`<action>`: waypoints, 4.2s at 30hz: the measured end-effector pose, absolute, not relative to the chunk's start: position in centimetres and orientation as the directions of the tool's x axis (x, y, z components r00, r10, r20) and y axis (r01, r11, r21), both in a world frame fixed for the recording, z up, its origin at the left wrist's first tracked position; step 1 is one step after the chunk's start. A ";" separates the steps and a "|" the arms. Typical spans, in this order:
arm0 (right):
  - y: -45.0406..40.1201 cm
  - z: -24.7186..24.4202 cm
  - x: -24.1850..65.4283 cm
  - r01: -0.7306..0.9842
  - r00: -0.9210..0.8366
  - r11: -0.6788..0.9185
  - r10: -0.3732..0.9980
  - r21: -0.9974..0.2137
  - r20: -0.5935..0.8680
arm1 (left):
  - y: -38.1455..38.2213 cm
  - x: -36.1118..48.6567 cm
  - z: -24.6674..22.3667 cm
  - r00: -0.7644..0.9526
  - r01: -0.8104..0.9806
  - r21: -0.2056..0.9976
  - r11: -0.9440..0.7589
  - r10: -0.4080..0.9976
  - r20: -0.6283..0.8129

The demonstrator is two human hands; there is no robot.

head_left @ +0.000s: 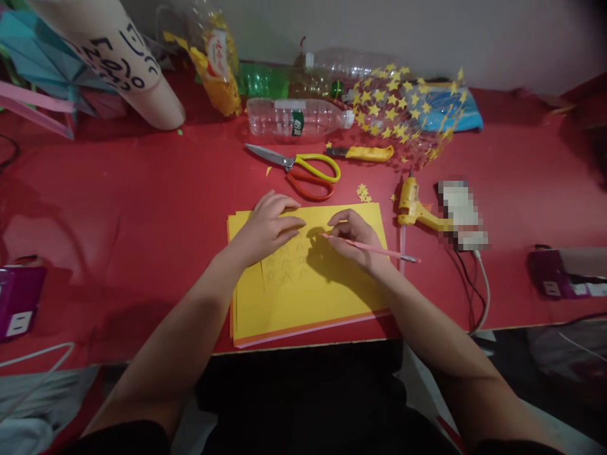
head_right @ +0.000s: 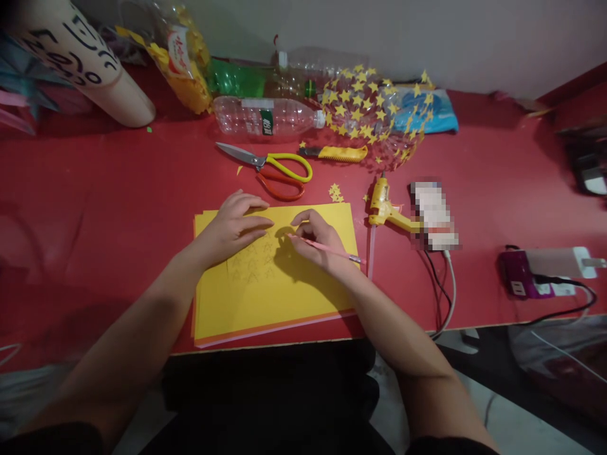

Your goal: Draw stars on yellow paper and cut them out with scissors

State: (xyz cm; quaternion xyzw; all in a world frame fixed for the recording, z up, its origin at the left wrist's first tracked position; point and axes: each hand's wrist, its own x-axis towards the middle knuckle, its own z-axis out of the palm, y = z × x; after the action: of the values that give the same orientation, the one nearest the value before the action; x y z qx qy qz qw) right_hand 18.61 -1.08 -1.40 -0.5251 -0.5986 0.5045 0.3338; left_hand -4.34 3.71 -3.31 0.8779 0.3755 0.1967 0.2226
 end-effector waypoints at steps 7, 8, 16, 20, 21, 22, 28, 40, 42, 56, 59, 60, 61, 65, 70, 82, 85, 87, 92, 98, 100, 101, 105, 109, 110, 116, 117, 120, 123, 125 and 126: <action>-0.3 -2.4 18.0 0.310 -0.177 -0.005 0.982 -0.951 -0.063 | 3.6 -4.2 -3.1 0.652 0.553 0.608 -0.570 0.750 0.111; -0.3 -2.6 17.9 0.321 -0.173 -0.003 0.983 -0.947 -0.061 | 3.6 -4.2 -3.0 0.650 0.552 0.618 -0.560 0.753 0.101; -0.3 -2.8 17.9 0.354 -0.206 0.023 0.977 -0.935 -0.054 | 3.5 -4.2 -2.8 0.636 0.547 0.666 -0.508 0.769 0.064; -0.3 -2.8 18.0 0.359 -0.222 0.039 0.974 -0.933 -0.045 | 3.5 -4.2 -2.7 0.631 0.553 0.665 -0.502 0.773 0.058; -0.3 -2.8 18.0 0.358 -0.223 0.042 0.974 -0.933 -0.042 | 3.5 -4.2 -2.7 0.631 0.554 0.666 -0.500 0.774 0.057; -0.3 -2.8 18.0 0.357 -0.225 0.045 0.973 -0.933 -0.040 | 3.5 -4.2 -2.7 0.630 0.553 0.667 -0.498 0.775 0.056; -0.3 -2.7 18.0 0.370 -0.235 0.037 0.970 -0.928 -0.055 | 3.5 -4.2 -2.8 0.632 0.536 0.675 -0.507 0.771 0.077; -0.2 -2.7 17.6 0.389 -0.176 0.032 0.984 -0.920 -0.040 | 3.5 -4.2 -2.7 0.637 0.538 0.671 -0.510 0.768 0.073; -0.2 -2.8 17.6 0.392 -0.162 0.025 0.986 -0.920 -0.042 | 3.5 -4.2 -2.7 0.636 0.541 0.670 -0.508 0.769 0.069; -0.4 -2.9 17.5 0.386 -0.105 -0.025 0.992 -0.922 -0.070 | 3.5 -4.2 -2.7 0.630 0.540 0.679 -0.497 0.774 0.066; -0.4 -2.8 17.5 0.389 -0.106 -0.025 0.992 -0.921 -0.072 | 3.5 -4.2 -2.7 0.632 0.536 0.678 -0.503 0.771 0.072; -0.3 -2.8 17.5 0.389 -0.106 -0.022 0.992 -0.921 -0.068 | 3.5 -4.2 -2.7 0.631 0.537 0.677 -0.503 0.772 0.072; -0.3 -2.8 17.5 0.389 -0.108 -0.015 0.992 -0.921 -0.062 | 3.5 -4.2 -2.7 0.630 0.539 0.677 -0.500 0.774 0.070; -0.3 -2.5 17.5 0.411 -0.117 0.014 0.992 -0.912 -0.038 | 3.5 -4.2 -2.6 0.626 0.551 0.680 -0.484 0.778 0.046; -0.3 -2.1 17.4 0.458 -0.092 -0.048 0.991 -0.888 -0.101 | 3.6 -4.2 -2.8 0.623 0.554 0.677 -0.484 0.780 0.047; -0.3 -2.6 17.8 0.443 -0.162 0.030 0.986 -0.896 -0.047 | 3.5 -4.2 -2.6 0.621 0.562 0.677 -0.475 0.783 0.033; -0.3 -2.5 17.8 0.456 -0.163 0.027 0.985 -0.889 -0.053 | 3.5 -4.2 -2.7 0.623 0.555 0.679 -0.480 0.781 0.043; -0.4 -2.5 17.8 0.465 -0.160 0.025 0.985 -0.885 -0.057 | 3.6 -4.2 -2.8 0.626 0.551 0.679 -0.486 0.778 0.050; -0.3 -2.9 17.7 0.475 -0.142 0.027 0.989 -0.880 -0.046 | 3.5 -4.2 -2.8 0.622 0.553 0.678 -0.484 0.781 0.050; -0.4 -3.1 17.6 0.478 -0.136 0.020 0.989 -0.878 -0.051 | 3.6 -4.2 -2.8 0.630 0.554 0.668 -0.496 0.775 0.052; -0.4 -3.0 17.5 0.472 -0.132 0.011 0.989 -0.882 -0.058 | 3.6 -4.2 -2.8 0.631 0.552 0.668 -0.499 0.773 0.055; -0.4 -2.8 17.4 0.471 -0.132 0.006 0.989 -0.882 -0.063 | 3.6 -4.2 -2.8 0.631 0.551 0.668 -0.500 0.774 0.058; -0.4 -2.5 17.3 0.478 -0.149 -0.011 0.984 -0.878 -0.093 | 3.6 -4.2 -2.8 0.633 0.545 0.670 -0.504 0.771 0.066; -0.6 -2.5 17.3 0.469 -0.183 0.009 0.979 -0.883 -0.088 | 3.6 -4.2 -2.8 0.634 0.541 0.672 -0.506 0.770 0.069; -0.7 -2.5 17.3 0.465 -0.185 0.006 0.979 -0.885 -0.090 | 3.6 -4.2 -2.7 0.633 0.543 0.672 -0.504 0.771 0.066; -1.0 -2.2 17.1 0.443 -0.185 -0.009 0.977 -0.896 -0.101 | 3.7 -4.2 -2.7 0.635 0.553 0.666 -0.500 0.771 0.051; -1.1 -2.2 17.1 0.445 -0.187 -0.002 0.978 -0.896 -0.095 | 3.7 -4.2 -2.7 0.635 0.553 0.665 -0.501 0.770 0.052; -1.1 -2.2 17.1 0.440 -0.177 0.006 0.981 -0.898 -0.081 | 3.7 -4.2 -2.8 0.634 0.551 0.667 -0.501 0.772 0.056; -1.0 -2.5 17.1 0.441 -0.169 0.015 0.983 -0.897 -0.067 | 3.6 -4.2 -2.7 0.631 0.554 0.666 -0.499 0.774 0.054; -0.9 -2.6 17.1 0.457 -0.156 0.014 0.986 -0.890 -0.065 | 3.6 -4.2 -2.7 0.633 0.557 0.665 -0.498 0.773 0.049; -0.9 -2.6 17.1 0.462 -0.145 0.005 0.987 -0.887 -0.070 | 3.6 -4.2 -2.7 0.633 0.558 0.665 -0.497 0.773 0.047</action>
State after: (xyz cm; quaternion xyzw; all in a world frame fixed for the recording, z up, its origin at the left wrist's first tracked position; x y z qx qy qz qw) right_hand 17.13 -0.91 -2.60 -0.5714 -0.6339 0.4134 0.3174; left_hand -4.18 3.63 -2.70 0.8480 0.3922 0.1720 0.3123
